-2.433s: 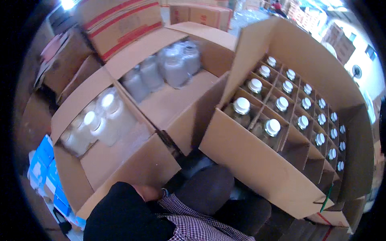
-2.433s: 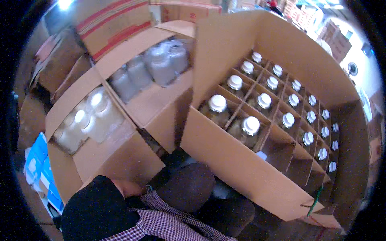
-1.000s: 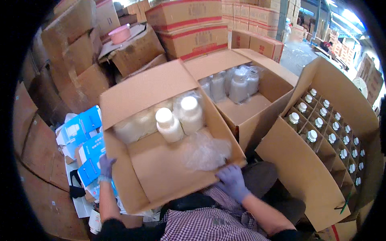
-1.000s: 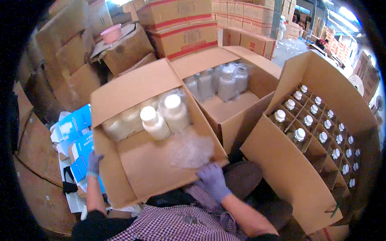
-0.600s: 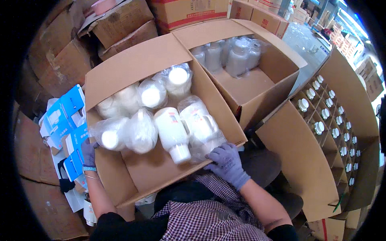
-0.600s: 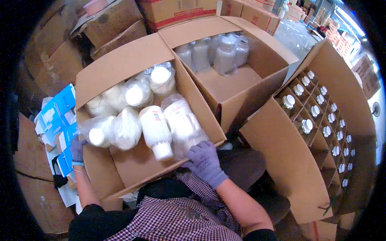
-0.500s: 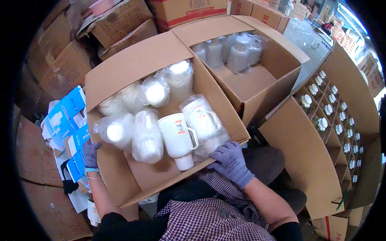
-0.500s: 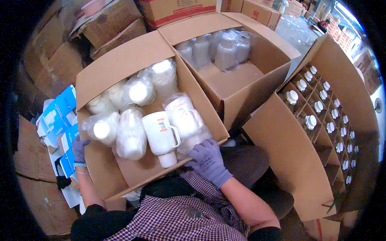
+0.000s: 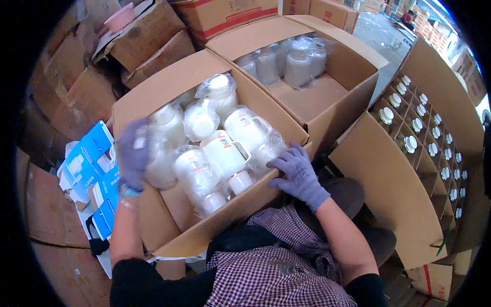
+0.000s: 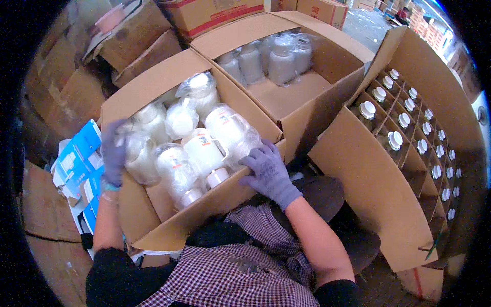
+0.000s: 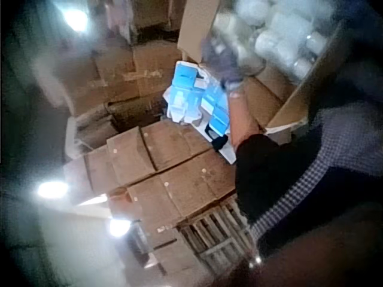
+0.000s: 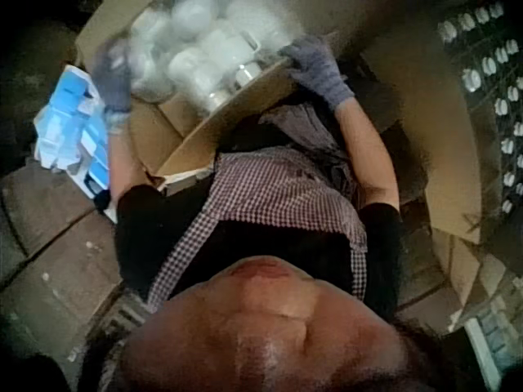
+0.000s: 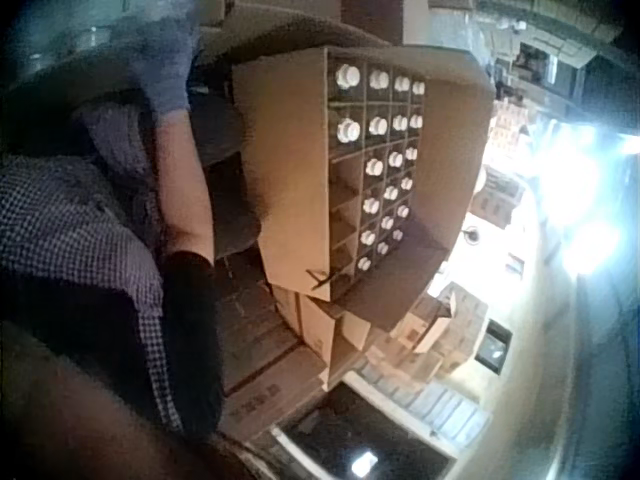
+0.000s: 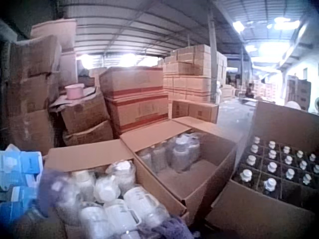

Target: The person unpacks a blue box, then repeatedly picks up white thermos flasks from a nearby box. They place a white lid on each flask, insert a green tool into the opening, and wrap the flask in a clear plastic bag before placing it into a compartmentalized cardboard box.

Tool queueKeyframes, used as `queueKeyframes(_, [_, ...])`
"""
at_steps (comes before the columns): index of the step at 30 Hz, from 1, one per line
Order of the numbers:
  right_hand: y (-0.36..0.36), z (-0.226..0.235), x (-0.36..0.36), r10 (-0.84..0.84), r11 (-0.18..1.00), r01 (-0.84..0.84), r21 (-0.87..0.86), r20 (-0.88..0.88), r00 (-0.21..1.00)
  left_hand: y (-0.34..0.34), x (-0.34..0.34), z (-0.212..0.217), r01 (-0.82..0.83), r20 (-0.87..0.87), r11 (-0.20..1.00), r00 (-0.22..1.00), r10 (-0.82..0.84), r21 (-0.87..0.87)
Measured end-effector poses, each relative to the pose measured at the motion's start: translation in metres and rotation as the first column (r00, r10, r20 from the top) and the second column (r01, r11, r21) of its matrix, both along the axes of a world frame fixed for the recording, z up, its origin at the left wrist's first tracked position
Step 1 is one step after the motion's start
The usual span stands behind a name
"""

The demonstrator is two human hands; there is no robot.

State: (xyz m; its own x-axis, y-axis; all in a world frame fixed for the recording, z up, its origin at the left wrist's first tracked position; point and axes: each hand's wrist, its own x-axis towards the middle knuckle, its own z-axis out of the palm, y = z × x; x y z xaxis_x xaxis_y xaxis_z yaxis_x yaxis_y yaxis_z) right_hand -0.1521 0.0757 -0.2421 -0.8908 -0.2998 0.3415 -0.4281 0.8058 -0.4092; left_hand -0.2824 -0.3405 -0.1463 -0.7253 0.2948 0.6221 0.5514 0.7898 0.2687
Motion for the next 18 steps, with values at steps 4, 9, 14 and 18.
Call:
queueKeyframes(4, [-0.006, 0.007, 0.005, -0.002, 1.000, 0.001, -0.028, -0.011, 1.000, 0.073, -0.059, -0.074, 0.328, 0.733, 0.721, 0.579, 0.357, -0.611])
queueKeyframes(9, [-0.010, 0.002, 0.009, -0.004, 0.999, 0.002, -0.054, -0.026, 1.000, 0.057, -0.115, -0.200, 0.275, 0.725, 0.892, 0.684, 0.079, -0.358])
queueKeyframes(14, [-0.006, 0.004, 0.011, -0.044, 0.998, 0.043, -0.041, -0.028, 0.999, 0.102, -0.051, -0.116, 0.120, 0.758, 0.992, 0.641, -0.115, 0.049])
queueKeyframes(18, [0.002, -0.002, 0.018, -0.036, 0.978, 0.015, -0.206, -0.097, 0.995, 0.129, 0.003, -0.050, 0.293, 0.661, 0.955, 0.709, -0.247, 0.043])
